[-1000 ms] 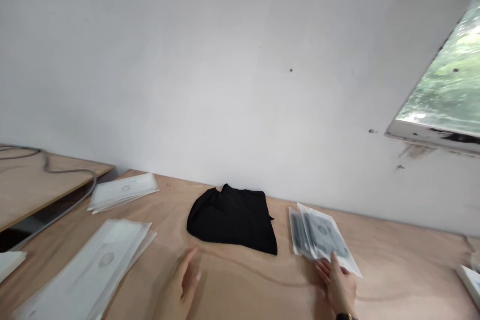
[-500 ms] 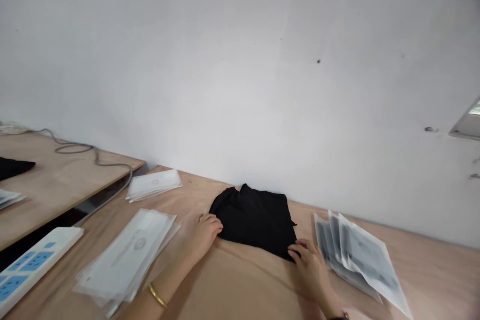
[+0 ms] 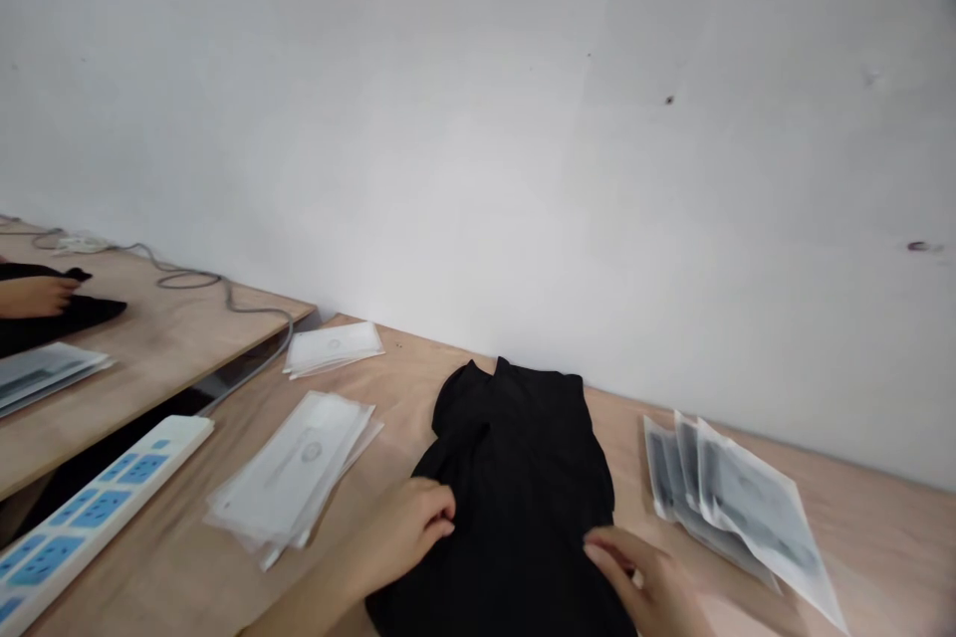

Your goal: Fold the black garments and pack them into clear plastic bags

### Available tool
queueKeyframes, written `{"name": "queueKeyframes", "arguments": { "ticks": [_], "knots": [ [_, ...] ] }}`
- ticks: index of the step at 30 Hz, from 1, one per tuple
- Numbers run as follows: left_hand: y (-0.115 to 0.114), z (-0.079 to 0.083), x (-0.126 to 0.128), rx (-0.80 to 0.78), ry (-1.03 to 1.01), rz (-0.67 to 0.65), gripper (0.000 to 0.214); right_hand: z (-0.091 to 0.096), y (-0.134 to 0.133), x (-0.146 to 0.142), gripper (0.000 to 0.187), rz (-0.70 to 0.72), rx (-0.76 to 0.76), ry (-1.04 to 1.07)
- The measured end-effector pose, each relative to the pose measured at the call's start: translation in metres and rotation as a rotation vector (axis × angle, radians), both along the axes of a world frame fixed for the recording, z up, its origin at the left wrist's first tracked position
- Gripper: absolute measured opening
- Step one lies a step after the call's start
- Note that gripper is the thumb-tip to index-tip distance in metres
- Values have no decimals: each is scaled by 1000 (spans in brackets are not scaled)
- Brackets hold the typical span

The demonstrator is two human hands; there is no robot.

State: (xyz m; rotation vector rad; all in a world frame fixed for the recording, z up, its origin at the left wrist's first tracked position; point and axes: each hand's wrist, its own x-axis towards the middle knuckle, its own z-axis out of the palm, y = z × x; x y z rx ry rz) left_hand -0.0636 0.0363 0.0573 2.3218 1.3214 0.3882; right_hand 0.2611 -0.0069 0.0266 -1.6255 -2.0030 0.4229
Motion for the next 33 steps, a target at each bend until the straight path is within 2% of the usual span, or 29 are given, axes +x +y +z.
{"name": "queueKeyframes", "arguments": {
  "ticks": [3,5,8,9,11,13,15,18,21,24,26,27,31,33],
  "knots": [
    [3,-27,19,131,-10,77,25,-36,11,-30,40,41,162,-195],
    [0,-41,17,153,27,27,45,-59,10,-38,51,109,184,-305],
    [-10,-40,0,86,91,-85,57,-74,2,-32,51,239,147,-320],
    [-11,-35,-4,69,94,-87,54,-72,0,-28,44,264,135,-281],
    [-6,-20,-4,82,58,-36,39,-59,6,-19,33,219,142,-169],
    [10,-8,7,136,-11,46,29,-42,22,-12,32,94,174,-59],
    [35,-5,25,142,-70,109,30,-27,44,-8,32,30,156,7],
    [69,-17,43,34,-125,148,24,-19,69,-4,25,12,13,41],
    [85,-37,41,-52,-182,161,11,-25,76,4,36,-23,-56,50],
    [89,-51,32,-129,-243,138,20,-34,77,14,25,-24,-98,90],
    [89,-54,29,-165,-263,109,28,-38,78,18,36,-37,-119,100],
    [90,-54,29,-170,-269,99,27,-40,79,18,37,-55,-116,95],
    [80,-45,23,-101,-293,66,15,-41,71,13,18,-55,-16,53],
    [67,-40,14,-35,-277,-13,25,-42,58,13,28,35,52,-15]
  ]
}}
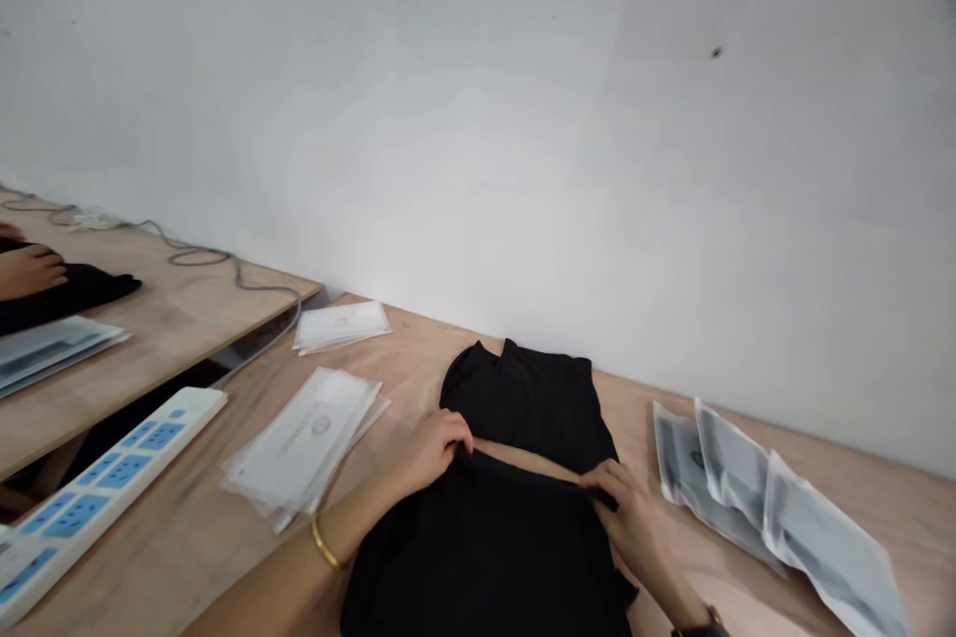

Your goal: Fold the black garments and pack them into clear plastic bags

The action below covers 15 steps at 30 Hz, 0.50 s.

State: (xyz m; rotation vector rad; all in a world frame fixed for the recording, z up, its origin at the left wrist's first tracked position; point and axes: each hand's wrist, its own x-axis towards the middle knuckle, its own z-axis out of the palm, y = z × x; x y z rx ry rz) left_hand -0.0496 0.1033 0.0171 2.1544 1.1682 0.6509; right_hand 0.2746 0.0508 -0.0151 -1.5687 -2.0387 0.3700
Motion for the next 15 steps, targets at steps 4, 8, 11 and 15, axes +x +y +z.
{"name": "queueKeyframes", "arguments": {
  "ticks": [4,8,11,15],
  "knots": [
    [-31,8,-18,229,202,-195,44,-8,-29,8,52,102,41,-175],
    [-54,16,-5,328,284,-145,44,-17,-46,-1,43,-4,101,-275],
    [-66,13,14,255,294,-207,59,-21,-55,-17,47,10,23,-303],
    [-72,-4,22,138,334,-261,72,-17,-59,-1,52,-80,101,-212]
  ]
}}
